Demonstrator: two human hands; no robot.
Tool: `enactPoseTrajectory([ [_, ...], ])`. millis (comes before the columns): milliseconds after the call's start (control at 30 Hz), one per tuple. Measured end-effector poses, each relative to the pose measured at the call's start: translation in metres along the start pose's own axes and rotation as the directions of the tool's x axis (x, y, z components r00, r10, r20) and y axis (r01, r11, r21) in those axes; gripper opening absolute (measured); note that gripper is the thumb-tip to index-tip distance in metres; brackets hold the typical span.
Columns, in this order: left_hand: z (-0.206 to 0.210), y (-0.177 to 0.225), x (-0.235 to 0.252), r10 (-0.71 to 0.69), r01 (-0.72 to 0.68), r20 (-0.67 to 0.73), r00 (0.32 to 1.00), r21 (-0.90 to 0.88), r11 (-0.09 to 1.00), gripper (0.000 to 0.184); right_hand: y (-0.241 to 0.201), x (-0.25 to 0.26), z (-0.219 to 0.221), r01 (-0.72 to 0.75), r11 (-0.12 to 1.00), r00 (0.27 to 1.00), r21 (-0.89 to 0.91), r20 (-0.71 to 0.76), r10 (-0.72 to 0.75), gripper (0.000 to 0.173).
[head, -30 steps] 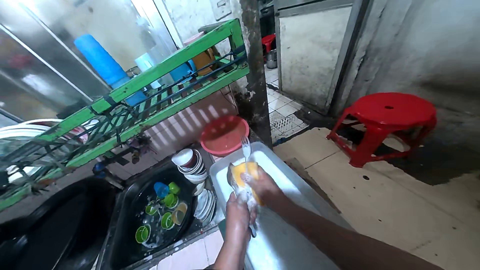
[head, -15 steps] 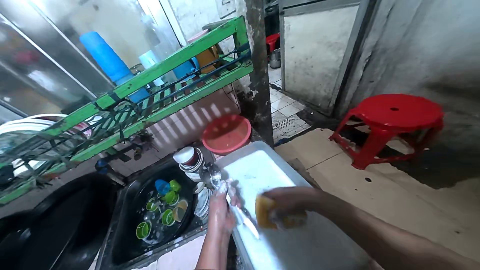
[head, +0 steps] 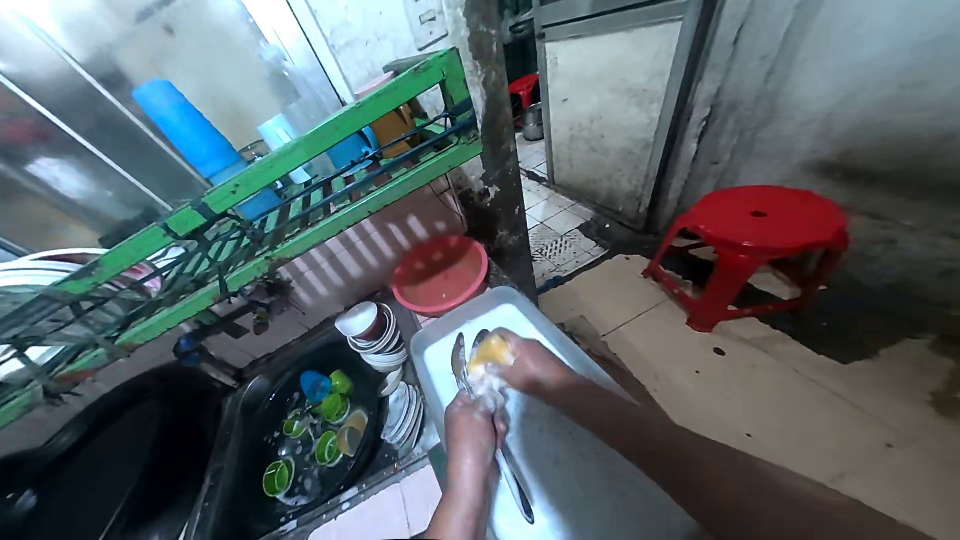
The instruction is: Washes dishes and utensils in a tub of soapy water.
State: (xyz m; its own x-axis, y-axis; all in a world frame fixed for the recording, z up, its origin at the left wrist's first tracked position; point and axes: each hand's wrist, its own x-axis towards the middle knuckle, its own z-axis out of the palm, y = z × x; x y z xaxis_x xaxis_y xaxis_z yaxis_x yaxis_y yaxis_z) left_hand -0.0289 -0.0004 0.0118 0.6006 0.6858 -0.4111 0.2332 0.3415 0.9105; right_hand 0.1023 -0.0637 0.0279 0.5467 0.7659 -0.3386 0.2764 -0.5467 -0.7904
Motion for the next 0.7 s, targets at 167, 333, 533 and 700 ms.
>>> enactPoseTrajectory([
  [167, 0.003, -0.001, -0.002, -0.025, 0.025, -0.015, 1.0, -0.021, 0.999, 0.011, 0.0, 0.007, 0.005, 0.002, 0.998, 0.989, -0.069, -0.147, -0.012, 0.055],
  [333, -0.005, -0.004, -0.003, -0.048, 0.05, -0.03, 0.998, 0.055, 0.997, 0.008, 0.0, 0.008, 0.008, 0.033, 0.979, 0.998, -0.203, 0.059, -0.021, 0.051],
  [533, -0.007, -0.005, -0.009, -0.063, 0.074, 0.077, 0.995, -0.151, 0.986, 0.014, 0.006, 0.022, -0.007, 0.079, 0.965, 0.952, 0.252, -0.305, 0.002, 0.061],
  [700, -0.012, -0.004, -0.014, -0.073, 0.107, 0.204, 0.976, -0.163, 0.981, 0.018, 0.01, 0.008, -0.007, 0.097, 0.924, 0.994, 0.371, -0.074, -0.075, 0.041],
])
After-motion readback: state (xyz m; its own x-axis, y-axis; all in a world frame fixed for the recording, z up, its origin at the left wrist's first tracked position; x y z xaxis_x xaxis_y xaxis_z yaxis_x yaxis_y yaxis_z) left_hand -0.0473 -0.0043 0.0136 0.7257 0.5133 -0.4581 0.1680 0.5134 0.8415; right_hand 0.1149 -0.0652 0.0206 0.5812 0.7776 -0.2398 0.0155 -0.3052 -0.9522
